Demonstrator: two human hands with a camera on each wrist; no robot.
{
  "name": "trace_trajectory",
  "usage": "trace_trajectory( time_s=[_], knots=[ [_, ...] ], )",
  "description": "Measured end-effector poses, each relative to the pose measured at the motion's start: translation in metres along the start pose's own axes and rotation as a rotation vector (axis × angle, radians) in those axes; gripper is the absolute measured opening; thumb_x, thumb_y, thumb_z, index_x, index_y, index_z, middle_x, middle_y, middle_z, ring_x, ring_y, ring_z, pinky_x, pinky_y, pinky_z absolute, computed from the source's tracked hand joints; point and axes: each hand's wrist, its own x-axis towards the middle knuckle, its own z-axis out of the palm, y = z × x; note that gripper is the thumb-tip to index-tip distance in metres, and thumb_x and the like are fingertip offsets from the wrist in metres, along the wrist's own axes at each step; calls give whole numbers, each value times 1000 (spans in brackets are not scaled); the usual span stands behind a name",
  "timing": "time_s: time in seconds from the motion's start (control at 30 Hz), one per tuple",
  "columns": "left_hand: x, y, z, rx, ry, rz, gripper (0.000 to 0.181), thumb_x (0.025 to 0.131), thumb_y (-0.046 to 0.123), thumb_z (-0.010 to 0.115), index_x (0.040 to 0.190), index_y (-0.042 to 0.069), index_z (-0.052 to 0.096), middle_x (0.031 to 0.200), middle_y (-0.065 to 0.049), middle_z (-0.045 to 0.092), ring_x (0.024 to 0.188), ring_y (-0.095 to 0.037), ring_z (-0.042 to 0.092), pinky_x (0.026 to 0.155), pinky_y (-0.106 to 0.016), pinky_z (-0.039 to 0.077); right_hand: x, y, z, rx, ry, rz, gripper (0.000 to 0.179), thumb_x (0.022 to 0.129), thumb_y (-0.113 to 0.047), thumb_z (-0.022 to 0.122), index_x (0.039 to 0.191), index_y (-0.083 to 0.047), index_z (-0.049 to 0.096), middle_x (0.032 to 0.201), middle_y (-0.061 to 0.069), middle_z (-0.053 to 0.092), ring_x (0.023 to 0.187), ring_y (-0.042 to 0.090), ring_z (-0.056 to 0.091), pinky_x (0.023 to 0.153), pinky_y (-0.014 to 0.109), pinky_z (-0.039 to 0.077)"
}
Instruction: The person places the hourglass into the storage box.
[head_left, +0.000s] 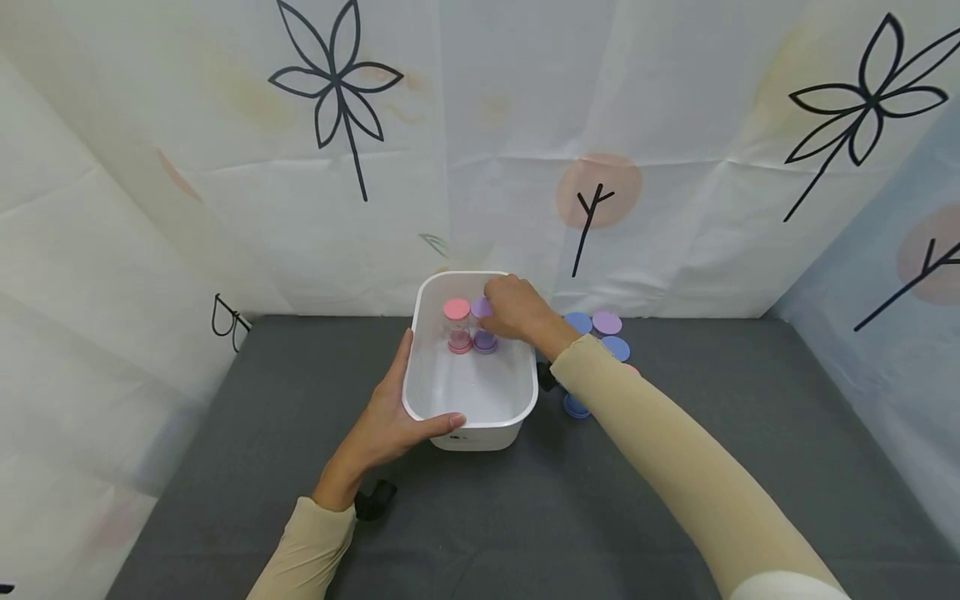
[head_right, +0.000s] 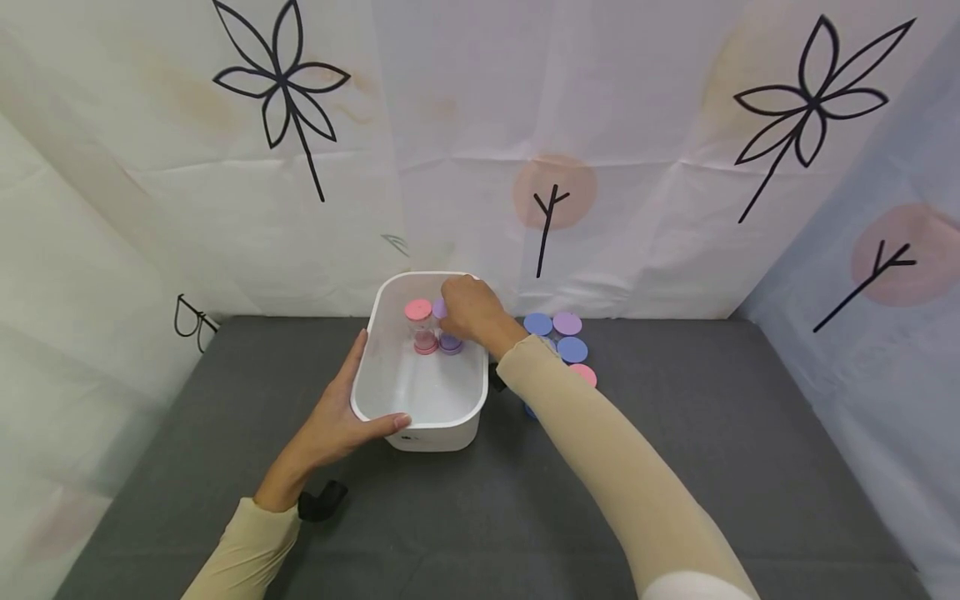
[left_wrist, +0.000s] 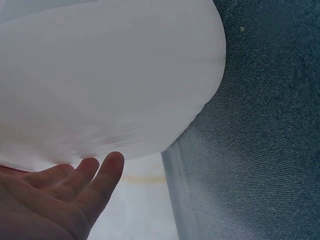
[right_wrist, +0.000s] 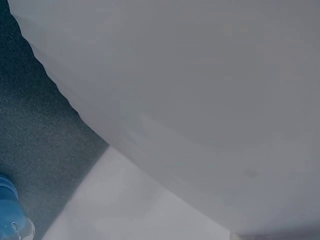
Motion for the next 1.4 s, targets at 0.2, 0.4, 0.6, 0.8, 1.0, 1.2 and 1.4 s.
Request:
trace_trajectory(
  time_s=[0.2,0.4,0.6,0.8,1.0,1.2,1.4],
  knots=[
    [-1,16,1,-12,0,-8,126,74,9,91,164,20,3,149,-9,43,110,-37,57,86,-62,51,-3,1,-1,50,19,12,28,87,-23,78,98,2,69,90,11,67,83,25,59,75,38,50],
    [-3,36,1,-17,-16,-13,122,76,6,88,164,16,4,150,-12,42,110,-39,57,87,-64,51,-8,5,-5,186,50,14,39,86,-22,78,114,3,69,107,16,70,98,30,63,86,41,52],
    [-1,17,0,-10,-2,-3,125,74,7,90,164,20,4,154,-9,39,112,-38,56,86,-63,50,-18,8,-14,355,89,-8,52,87,-26,82,126,4,67,117,17,71,110,29,65,98,41,49],
    [1,0,0,-13,3,1,129,72,11,93,164,28,4,156,-4,37,114,-40,55,87,-61,51,-33,8,-24,517,126,6,54,86,-26,82,127,5,66,119,19,69,110,31,67,98,39,51],
    [1,-2,1,-17,0,3,128,71,13,93,164,27,6,156,-3,38,114,-41,55,87,-61,51,-51,9,-31,576,162,-19,53,87,-28,81,127,4,67,120,19,69,110,32,68,98,40,52],
    [1,-4,0,2,2,6,129,71,12,93,164,26,5,155,-3,39,113,-39,55,87,-58,52,-70,11,-34,609,190,-26,51,88,-27,81,128,2,66,122,15,69,110,31,68,97,41,52],
    [1,-4,0,1,3,13,129,71,13,94,164,27,5,155,-4,39,113,-40,56,87,-59,52,-90,16,-37,678,223,-19,48,89,-23,80,129,0,66,124,15,68,111,28,67,97,43,53]
  ],
)
